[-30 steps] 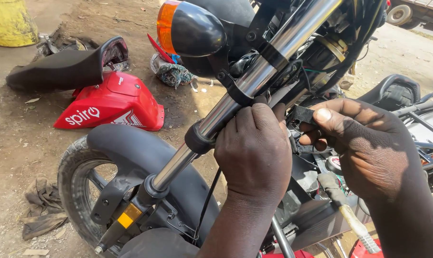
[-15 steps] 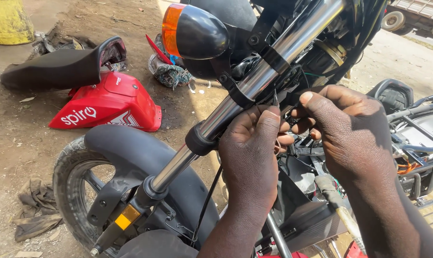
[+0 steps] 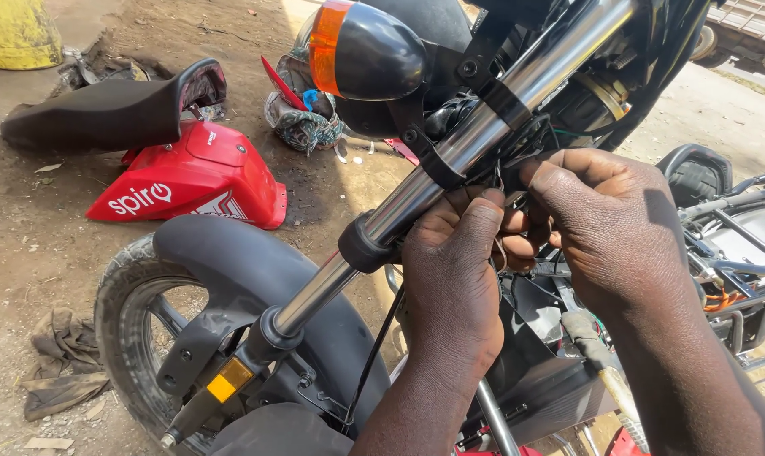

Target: Securing and insulating motorcycle wiring using zip ties and electrical tape.

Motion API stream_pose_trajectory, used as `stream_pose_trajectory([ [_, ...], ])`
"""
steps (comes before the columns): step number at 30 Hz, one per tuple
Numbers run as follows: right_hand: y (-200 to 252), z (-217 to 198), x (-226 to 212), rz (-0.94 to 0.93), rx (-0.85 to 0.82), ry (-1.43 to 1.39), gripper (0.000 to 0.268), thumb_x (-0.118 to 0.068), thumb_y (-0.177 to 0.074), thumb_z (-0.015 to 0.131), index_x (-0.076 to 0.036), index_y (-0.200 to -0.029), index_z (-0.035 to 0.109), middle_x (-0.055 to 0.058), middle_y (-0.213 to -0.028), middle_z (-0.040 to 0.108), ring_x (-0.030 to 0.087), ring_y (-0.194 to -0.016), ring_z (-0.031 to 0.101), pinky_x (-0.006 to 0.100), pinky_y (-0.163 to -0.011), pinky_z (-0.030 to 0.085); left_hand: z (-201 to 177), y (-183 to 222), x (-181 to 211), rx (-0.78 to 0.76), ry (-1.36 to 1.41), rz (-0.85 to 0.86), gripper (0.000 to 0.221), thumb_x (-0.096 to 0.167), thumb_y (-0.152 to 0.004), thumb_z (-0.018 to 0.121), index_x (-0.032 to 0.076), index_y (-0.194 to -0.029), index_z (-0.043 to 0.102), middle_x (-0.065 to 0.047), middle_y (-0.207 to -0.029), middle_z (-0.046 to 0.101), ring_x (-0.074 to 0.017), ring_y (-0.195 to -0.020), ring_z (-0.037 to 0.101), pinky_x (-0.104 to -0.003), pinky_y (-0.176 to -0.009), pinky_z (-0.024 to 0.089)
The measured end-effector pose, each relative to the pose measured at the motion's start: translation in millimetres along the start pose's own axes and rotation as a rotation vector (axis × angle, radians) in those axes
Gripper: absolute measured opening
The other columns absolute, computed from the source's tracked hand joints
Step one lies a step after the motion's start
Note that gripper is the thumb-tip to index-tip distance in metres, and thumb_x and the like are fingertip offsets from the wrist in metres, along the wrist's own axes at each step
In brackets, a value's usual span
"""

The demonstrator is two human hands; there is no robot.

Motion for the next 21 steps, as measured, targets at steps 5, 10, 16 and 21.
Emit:
stream_pose_trajectory([
  [5,1,1,-5,-0.031,-0.021,0.099,0.018,-0.014,-0.090,0.061,-0.004,-0.078,0.070,0.009,-0.060,0.065,0.011,-0.052,0.051,0.025,-0.049,0.039,2,-1,1,-0.045,0.000,0.029,0.017,0.011,-0.093,0.061,0.007,-0.076,0.062,-0.005,-0.066,0.062,-0.0129,-0.049,0.057,-0.028,-0.044,0.046],
  [10,3,3,-7,-0.013,-0.035,0.064,0.018,-0.014,-0.090,0.060,-0.003,-0.080,0.071,0.011,-0.062,0.067,0.013,-0.052,0.055,0.025,-0.048,0.043,0,-1,-1,-0.010,-0.011,0.002,0.013,0.012,-0.091,0.062,0.007,-0.080,0.064,-0.005,-0.067,0.063,-0.0143,-0.049,0.058,-0.030,-0.044,0.047],
  [16,-3,3,2,-0.018,-0.049,-0.015,0.017,-0.015,-0.088,0.063,-0.003,-0.080,0.071,0.010,-0.062,0.065,0.012,-0.051,0.052,0.024,-0.048,0.038,1,-2,-3,-0.013,0.058,-0.021,0.013,0.009,-0.091,0.062,0.007,-0.078,0.061,-0.006,-0.068,0.060,-0.0123,-0.048,0.055,-0.027,-0.043,0.044],
  [21,-5,1,3,-0.134,-0.093,-0.092,0.018,-0.016,-0.088,0.067,-0.003,-0.076,0.069,0.005,-0.060,0.057,0.010,-0.053,0.049,0.023,-0.049,0.037,0,-3,-3,-0.035,0.023,0.006,0.012,0.010,-0.090,0.060,0.009,-0.079,0.062,-0.003,-0.066,0.060,-0.0122,-0.050,0.055,-0.031,-0.046,0.048],
])
Point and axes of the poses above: each hand's wrist, its own y-axis away from the middle knuckle, its own z-axis out of the palm, x = y × z, the point moved 6 cm from there along -y, towards the middle knuckle
